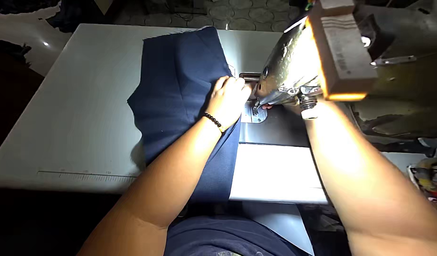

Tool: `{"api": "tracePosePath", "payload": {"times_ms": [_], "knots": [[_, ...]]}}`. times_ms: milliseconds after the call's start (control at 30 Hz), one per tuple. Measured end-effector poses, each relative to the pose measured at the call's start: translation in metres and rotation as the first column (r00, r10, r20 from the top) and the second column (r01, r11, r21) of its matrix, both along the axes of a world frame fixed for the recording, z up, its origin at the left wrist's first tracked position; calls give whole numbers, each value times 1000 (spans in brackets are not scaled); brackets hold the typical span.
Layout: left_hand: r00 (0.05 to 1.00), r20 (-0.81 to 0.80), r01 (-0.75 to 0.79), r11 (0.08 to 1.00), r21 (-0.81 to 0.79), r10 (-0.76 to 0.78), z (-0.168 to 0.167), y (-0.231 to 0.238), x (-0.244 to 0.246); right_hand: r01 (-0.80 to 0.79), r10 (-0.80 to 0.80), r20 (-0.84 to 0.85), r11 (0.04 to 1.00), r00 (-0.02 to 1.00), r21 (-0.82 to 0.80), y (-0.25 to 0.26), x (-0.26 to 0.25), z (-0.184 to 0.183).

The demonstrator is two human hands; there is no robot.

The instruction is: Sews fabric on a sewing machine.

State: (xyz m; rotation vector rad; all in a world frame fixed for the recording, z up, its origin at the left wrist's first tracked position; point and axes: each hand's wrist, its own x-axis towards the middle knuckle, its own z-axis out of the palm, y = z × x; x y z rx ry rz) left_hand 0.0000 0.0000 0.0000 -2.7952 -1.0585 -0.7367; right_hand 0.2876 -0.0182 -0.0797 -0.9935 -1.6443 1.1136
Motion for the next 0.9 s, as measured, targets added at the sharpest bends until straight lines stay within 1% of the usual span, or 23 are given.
{"api": "tracePosePath", "payload": {"times_ms": [33, 67, 100, 133, 200, 233, 267, 300, 333, 367, 400, 433, 467, 500, 533, 567, 633, 700, 733, 800, 867, 900], "knots": [[998, -6, 57, 998, 12, -57, -1, -2, 1, 343, -311, 307, 938, 899, -52, -20, -54, 45], [994, -13, 107, 994, 6, -107, 0, -6, 2, 504, -470, 477, 861, 742, 66, -32, -87, 59], [990, -38, 138, 990, 0, -138, 0, -10, 3, 578, -561, 524, 802, 641, 151, -41, -108, 65], [988, -39, 150, 989, 10, -149, -1, -15, 4, 616, -593, 544, 770, 594, 168, -45, -117, 67], [993, 27, 118, 993, -18, -117, -3, -27, -3, 656, -624, 522, 739, 582, 153, -44, -121, 65], [997, 48, 55, 996, -68, -52, -4, -35, -13, 660, -639, 486, 735, 596, 156, -45, -118, 63], [999, 9, -37, 986, -165, 39, -1, -42, -33, 656, -647, 444, 738, 620, 160, -51, -112, 63], [992, -48, -122, 960, -253, 114, 2, -43, -64, 637, -646, 402, 750, 649, 178, -62, -103, 66], [985, -65, -173, 938, -300, 160, 0, -38, -109, 599, -612, 402, 781, 681, 173, -77, -89, 70], [975, -39, -218, 923, -318, 217, -2, -33, -164, 585, -578, 430, 800, 693, 133, -92, -73, 74], [952, -4, -290, 896, -337, 306, 1, -31, -224, 592, -566, 442, 800, 695, 94, -107, -56, 75], [889, -12, -426, 818, -386, 458, 13, -33, -279, 610, -578, 444, 788, 685, 86, -121, -41, 74], [788, -91, -585, 695, -419, 609, 24, -33, -327, 630, -603, 453, 769, 656, 111, -131, -30, 73], [703, -178, -681, 578, -450, 689, 27, -31, -368, 646, -629, 472, 748, 618, 151, -137, -26, 72], [648, -264, -732, 488, -475, 715, 28, -31, -394, 645, -640, 500, 739, 584, 192, -139, -29, 73], [621, -342, -758, 428, -492, 705, 30, -33, -402, 621, -628, 540, 750, 560, 227, -136, -36, 75], [591, -473, -789, 348, -505, 653, 35, -38, -380, 517, -565, 629, 807, 534, 286, -119, -56, 81], [497, -581, -858, 261, -444, 644, 31, -30, -357, 398, -508, 682, 856, 527, 330, -98, -75, 77], [447, -593, -883, 222, -414, 670, 24, -22, -355, 339, -499, 702, 865, 508, 370, -91, -81, 71], [388, -497, -896, 191, -401, 776, 8, -3, -369, 290, -502, 727, 865, 469, 410, -83, -88, 64], [380, -389, -889, 215, -405, 839, -3, 19, -388, 307, -502, 754, 862, 424, 402, -80, -92, 63], [386, -353, -879, 224, -422, 852, -1, 32, -386, 314, -502, 768, 861, 398, 400, -79, -94, 63]]}}
